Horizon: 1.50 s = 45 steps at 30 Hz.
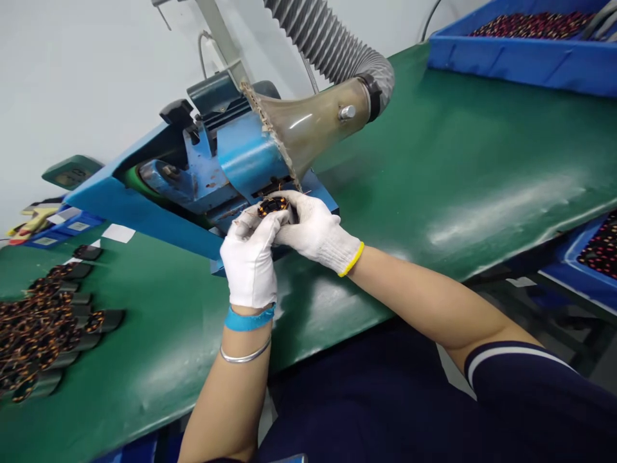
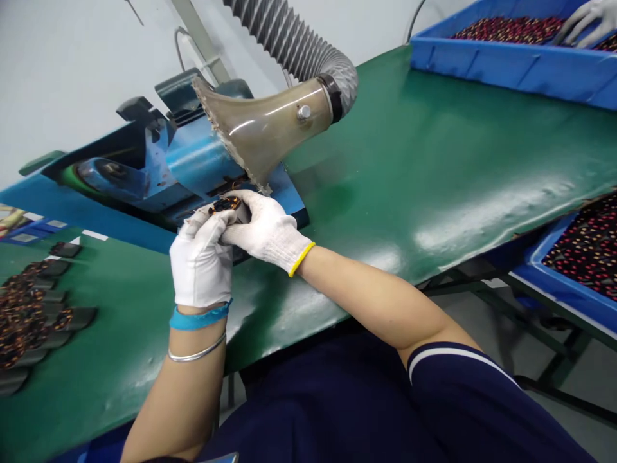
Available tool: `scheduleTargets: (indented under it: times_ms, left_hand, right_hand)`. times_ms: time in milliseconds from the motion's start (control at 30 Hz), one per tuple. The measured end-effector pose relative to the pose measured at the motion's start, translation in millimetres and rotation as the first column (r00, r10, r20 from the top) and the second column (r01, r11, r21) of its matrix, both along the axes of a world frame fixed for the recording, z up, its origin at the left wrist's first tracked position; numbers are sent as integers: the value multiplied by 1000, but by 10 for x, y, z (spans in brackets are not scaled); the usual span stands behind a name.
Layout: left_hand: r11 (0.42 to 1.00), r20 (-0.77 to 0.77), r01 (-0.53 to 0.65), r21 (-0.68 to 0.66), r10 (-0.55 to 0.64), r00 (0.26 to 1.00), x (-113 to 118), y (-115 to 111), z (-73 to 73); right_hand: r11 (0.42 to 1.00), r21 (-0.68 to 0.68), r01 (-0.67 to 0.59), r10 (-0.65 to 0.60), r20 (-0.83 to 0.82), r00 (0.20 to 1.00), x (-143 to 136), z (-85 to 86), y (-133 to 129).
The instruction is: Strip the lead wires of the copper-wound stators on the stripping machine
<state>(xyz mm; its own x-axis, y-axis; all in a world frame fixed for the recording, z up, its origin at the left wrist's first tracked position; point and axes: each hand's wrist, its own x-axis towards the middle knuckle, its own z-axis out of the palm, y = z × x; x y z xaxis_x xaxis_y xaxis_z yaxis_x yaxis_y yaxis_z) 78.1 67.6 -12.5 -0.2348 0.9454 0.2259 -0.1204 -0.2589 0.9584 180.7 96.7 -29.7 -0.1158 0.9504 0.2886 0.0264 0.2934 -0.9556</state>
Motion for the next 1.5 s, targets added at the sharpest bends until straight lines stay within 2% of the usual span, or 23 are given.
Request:
scheduleTargets:
  times_ms: [167, 600, 767, 867, 1000, 1133, 1200, 1333, 1433, 1500]
  left_hand:
    - [1000, -31, 24, -19, -25, 999, 39, 3, 5]
    - [999, -7, 37, -7, -37, 999, 44, 45, 32]
    - [1000, -51, 19, -15, -20, 999, 22, -58, 12]
    - [998, -107, -57, 32, 60, 992, -48, -222, -65]
    - [990, -130, -108, 88, 119, 984, -188, -405, -217]
    - [996, -148, -59, 66, 69, 987, -293, -516, -329]
    - [999, -178, -34, 17, 36, 983, -310, -575, -368]
    - [987, -172, -68, -143, 42, 984, -334, -697, -421]
    - [981, -93, -21, -191, 4, 996, -436, -777, -428]
    - [974, 29, 45, -222, -40, 999, -564, -835, -413]
  right_hand:
    - [1000, 6, 11, -10, -101, 995, 11, -27, -17]
    - [997, 13, 76, -73, -160, 984, -48, -52, -29]
    - [992, 61, 109, -105, -68, 992, -37, -47, -117]
    - [974, 185, 127, -138, 50, 989, -54, -63, -259]
    - [936, 351, 42, -94, 131, 987, -66, -103, -418]
    - [902, 427, -57, -54, 242, 969, -45, -139, -467]
    - [893, 437, -106, -32, 297, 954, -48, -169, -478]
    - [908, 378, -181, -8, 448, 894, -105, -232, -529]
    - [903, 352, -245, 31, 517, 856, -137, -225, -583]
    - [870, 365, -333, 90, 546, 833, -134, -193, -617]
